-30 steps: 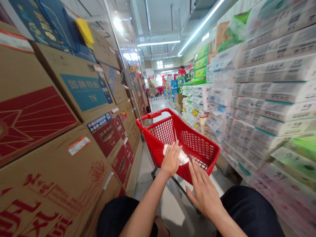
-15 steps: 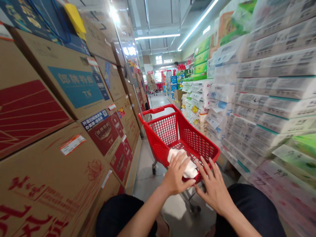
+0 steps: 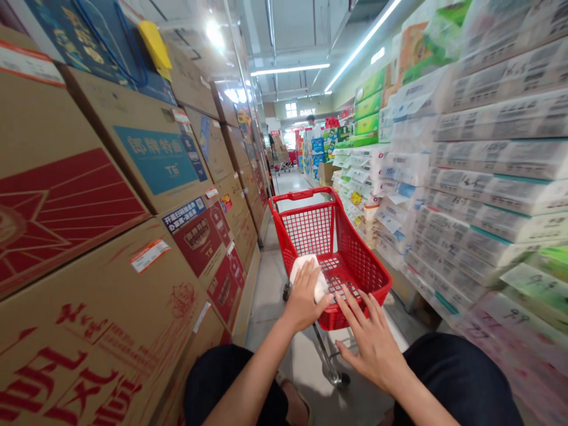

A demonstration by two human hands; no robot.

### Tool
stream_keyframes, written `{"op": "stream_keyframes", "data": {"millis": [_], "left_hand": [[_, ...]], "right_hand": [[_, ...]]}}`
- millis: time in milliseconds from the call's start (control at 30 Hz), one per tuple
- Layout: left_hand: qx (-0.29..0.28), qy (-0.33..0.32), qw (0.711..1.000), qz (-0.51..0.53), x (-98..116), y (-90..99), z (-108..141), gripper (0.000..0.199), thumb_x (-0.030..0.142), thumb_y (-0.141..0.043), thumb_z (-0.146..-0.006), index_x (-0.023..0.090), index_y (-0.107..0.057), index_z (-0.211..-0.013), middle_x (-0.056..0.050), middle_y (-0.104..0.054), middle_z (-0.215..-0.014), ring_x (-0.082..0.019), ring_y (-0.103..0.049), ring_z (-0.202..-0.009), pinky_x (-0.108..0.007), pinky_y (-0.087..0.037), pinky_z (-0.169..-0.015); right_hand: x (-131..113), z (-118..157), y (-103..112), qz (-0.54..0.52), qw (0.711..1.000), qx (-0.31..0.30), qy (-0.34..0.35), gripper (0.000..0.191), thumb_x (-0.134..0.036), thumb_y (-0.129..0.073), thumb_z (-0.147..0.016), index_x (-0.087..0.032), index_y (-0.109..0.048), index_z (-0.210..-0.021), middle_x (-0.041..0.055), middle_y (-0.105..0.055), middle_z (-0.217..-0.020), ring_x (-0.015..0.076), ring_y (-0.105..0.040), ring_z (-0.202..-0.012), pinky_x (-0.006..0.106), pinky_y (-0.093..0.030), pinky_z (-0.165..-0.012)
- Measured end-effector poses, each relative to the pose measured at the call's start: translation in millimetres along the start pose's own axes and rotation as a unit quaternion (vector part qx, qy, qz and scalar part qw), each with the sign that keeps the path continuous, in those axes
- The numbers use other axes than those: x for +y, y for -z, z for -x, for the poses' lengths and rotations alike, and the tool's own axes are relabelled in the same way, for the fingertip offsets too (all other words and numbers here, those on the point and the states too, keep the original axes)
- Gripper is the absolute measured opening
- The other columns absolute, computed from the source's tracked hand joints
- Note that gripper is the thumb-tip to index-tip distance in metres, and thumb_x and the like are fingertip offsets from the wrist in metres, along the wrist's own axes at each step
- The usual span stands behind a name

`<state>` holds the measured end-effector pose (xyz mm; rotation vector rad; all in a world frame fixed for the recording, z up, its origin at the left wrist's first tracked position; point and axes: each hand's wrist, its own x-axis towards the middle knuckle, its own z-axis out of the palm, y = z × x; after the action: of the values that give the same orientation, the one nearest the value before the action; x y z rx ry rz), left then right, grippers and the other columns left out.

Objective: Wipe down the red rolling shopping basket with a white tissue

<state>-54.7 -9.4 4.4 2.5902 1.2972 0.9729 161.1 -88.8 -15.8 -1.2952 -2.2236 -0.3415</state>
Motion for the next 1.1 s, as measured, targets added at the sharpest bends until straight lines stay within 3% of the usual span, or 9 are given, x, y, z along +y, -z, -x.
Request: {"op": "stream_keyframes", "data": {"millis": [133, 300, 433, 533, 667, 733, 867, 1033, 1100], "left_hand": [[-0.075, -0.06, 0.995, -0.013, 25.0, 0.7, 31.9, 0.091, 0.059, -0.065, -0.092, 0.025, -0.022, -0.164, -0.01, -0.011, -0.173, -0.033, -0.011, -0.16, -0.059, -0.019, -0.128], [-0.088, -0.027, 0.995, -0.03, 9.7, 5.9, 19.8, 0.078, 0.045, -0.059, -0.1, 0.029, -0.02, -0.165, -0.006, -0.012, -0.173, -0.028, -0.014, -0.16, -0.054, -0.02, -0.129], [-0.04, 0.02, 0.998, -0.034, -11.4, 3.2, -2.0, 0.071, 0.043, -0.054, -0.102, 0.027, -0.024, -0.164, -0.006, -0.013, -0.173, -0.025, -0.012, -0.16, -0.053, -0.02, -0.129], [0.001, 0.054, 0.997, -0.047, -12.5, -0.9, -4.6, 0.068, 0.045, -0.052, -0.103, 0.021, -0.028, -0.162, -0.009, -0.015, -0.172, -0.026, -0.013, -0.16, -0.053, -0.024, -0.128], [0.012, 0.048, 0.995, -0.086, 11.5, -12.3, 10.5, 0.073, 0.049, -0.056, -0.1, 0.017, -0.031, -0.161, -0.015, -0.022, -0.17, -0.031, -0.018, -0.159, -0.06, -0.023, -0.127], [0.017, 0.027, 0.994, -0.1, 29.1, -21.7, 20.3, 0.077, 0.049, -0.056, -0.099, 0.016, -0.026, -0.163, -0.015, -0.018, -0.171, -0.033, -0.014, -0.159, -0.062, -0.022, -0.127], [0.022, 0.046, 0.992, -0.117, 59.3, -40.1, 29.0, 0.077, 0.03, -0.052, -0.098, 0.014, -0.017, -0.165, -0.013, -0.009, -0.172, -0.033, -0.009, -0.16, -0.061, -0.021, -0.128], [0.006, 0.039, 0.993, -0.112, 82.5, -52.5, 24.0, 0.088, 0.026, -0.057, -0.091, 0.013, -0.013, -0.166, -0.011, -0.01, -0.172, -0.033, -0.011, -0.159, -0.058, -0.019, -0.13], [0.001, 0.029, 0.994, -0.106, 89.0, -56.3, 23.7, 0.086, 0.032, -0.056, -0.094, 0.014, -0.013, -0.166, -0.011, -0.013, -0.172, -0.032, -0.014, -0.159, -0.057, -0.02, -0.13]], "right_hand": [[38.0, -2.7, 5.5, -0.027, 0.999, -0.013, 0.016, 0.085, -0.05, -0.053, -0.096, -0.026, -0.012, -0.166, 0.0048, -0.026, -0.17, 0.0338, -0.026, -0.155, 0.06, -0.027, -0.124], [79.7, -0.4, -0.4, -0.002, 1.0, 0.024, -0.02, 0.083, -0.049, -0.054, -0.097, -0.026, -0.016, -0.166, 0.0077, -0.04, -0.164, 0.0318, -0.04, -0.149, 0.059, -0.022, -0.126], [66.1, -3.9, -9.3, -0.009, 0.999, 0.032, -0.032, 0.088, -0.049, -0.059, -0.093, -0.021, -0.018, -0.166, 0.0087, -0.044, -0.162, 0.0323, -0.042, -0.147, 0.053, -0.032, -0.123], [44.0, -9.3, -13.4, -0.018, 0.999, 0.039, -0.029, 0.094, -0.048, -0.061, -0.091, -0.019, -0.014, -0.166, 0.0093, -0.037, -0.165, 0.0342, -0.039, -0.148, 0.053, -0.037, -0.12], [25.4, -11.0, -16.5, -0.044, 0.998, 0.03, -0.015, 0.091, -0.043, -0.059, -0.093, -0.02, -0.012, -0.167, 0.0088, -0.029, -0.169, 0.0336, -0.035, -0.151, 0.053, -0.039, -0.12], [21.9, -8.8, -17.1, -0.061, 0.998, 0.023, -0.005, 0.085, -0.041, -0.056, -0.095, -0.021, -0.013, -0.166, 0.0087, -0.027, -0.17, 0.0326, -0.033, -0.152, 0.053, -0.04, -0.12], [19.7, -3.3, -13.2, -0.097, 0.995, 0.0, 0.01, 0.077, -0.034, -0.049, -0.099, -0.023, -0.013, -0.166, 0.008, -0.027, -0.17, 0.0296, -0.031, -0.154, 0.052, -0.038, -0.122], [22.8, -13.0, 1.4, -0.161, 0.985, -0.004, -0.056, 0.07, -0.036, -0.042, -0.104, -0.029, -0.011, -0.166, 0.0062, -0.037, -0.166, 0.0243, -0.041, -0.149, 0.048, -0.042, -0.12], [26.2, -26.5, 7.3, -0.168, 0.982, 0.011, -0.087, 0.066, -0.04, -0.041, -0.105, -0.032, -0.017, -0.165, 0.0041, -0.032, -0.168, 0.0249, -0.036, -0.152, 0.05, -0.04, -0.121]]}}
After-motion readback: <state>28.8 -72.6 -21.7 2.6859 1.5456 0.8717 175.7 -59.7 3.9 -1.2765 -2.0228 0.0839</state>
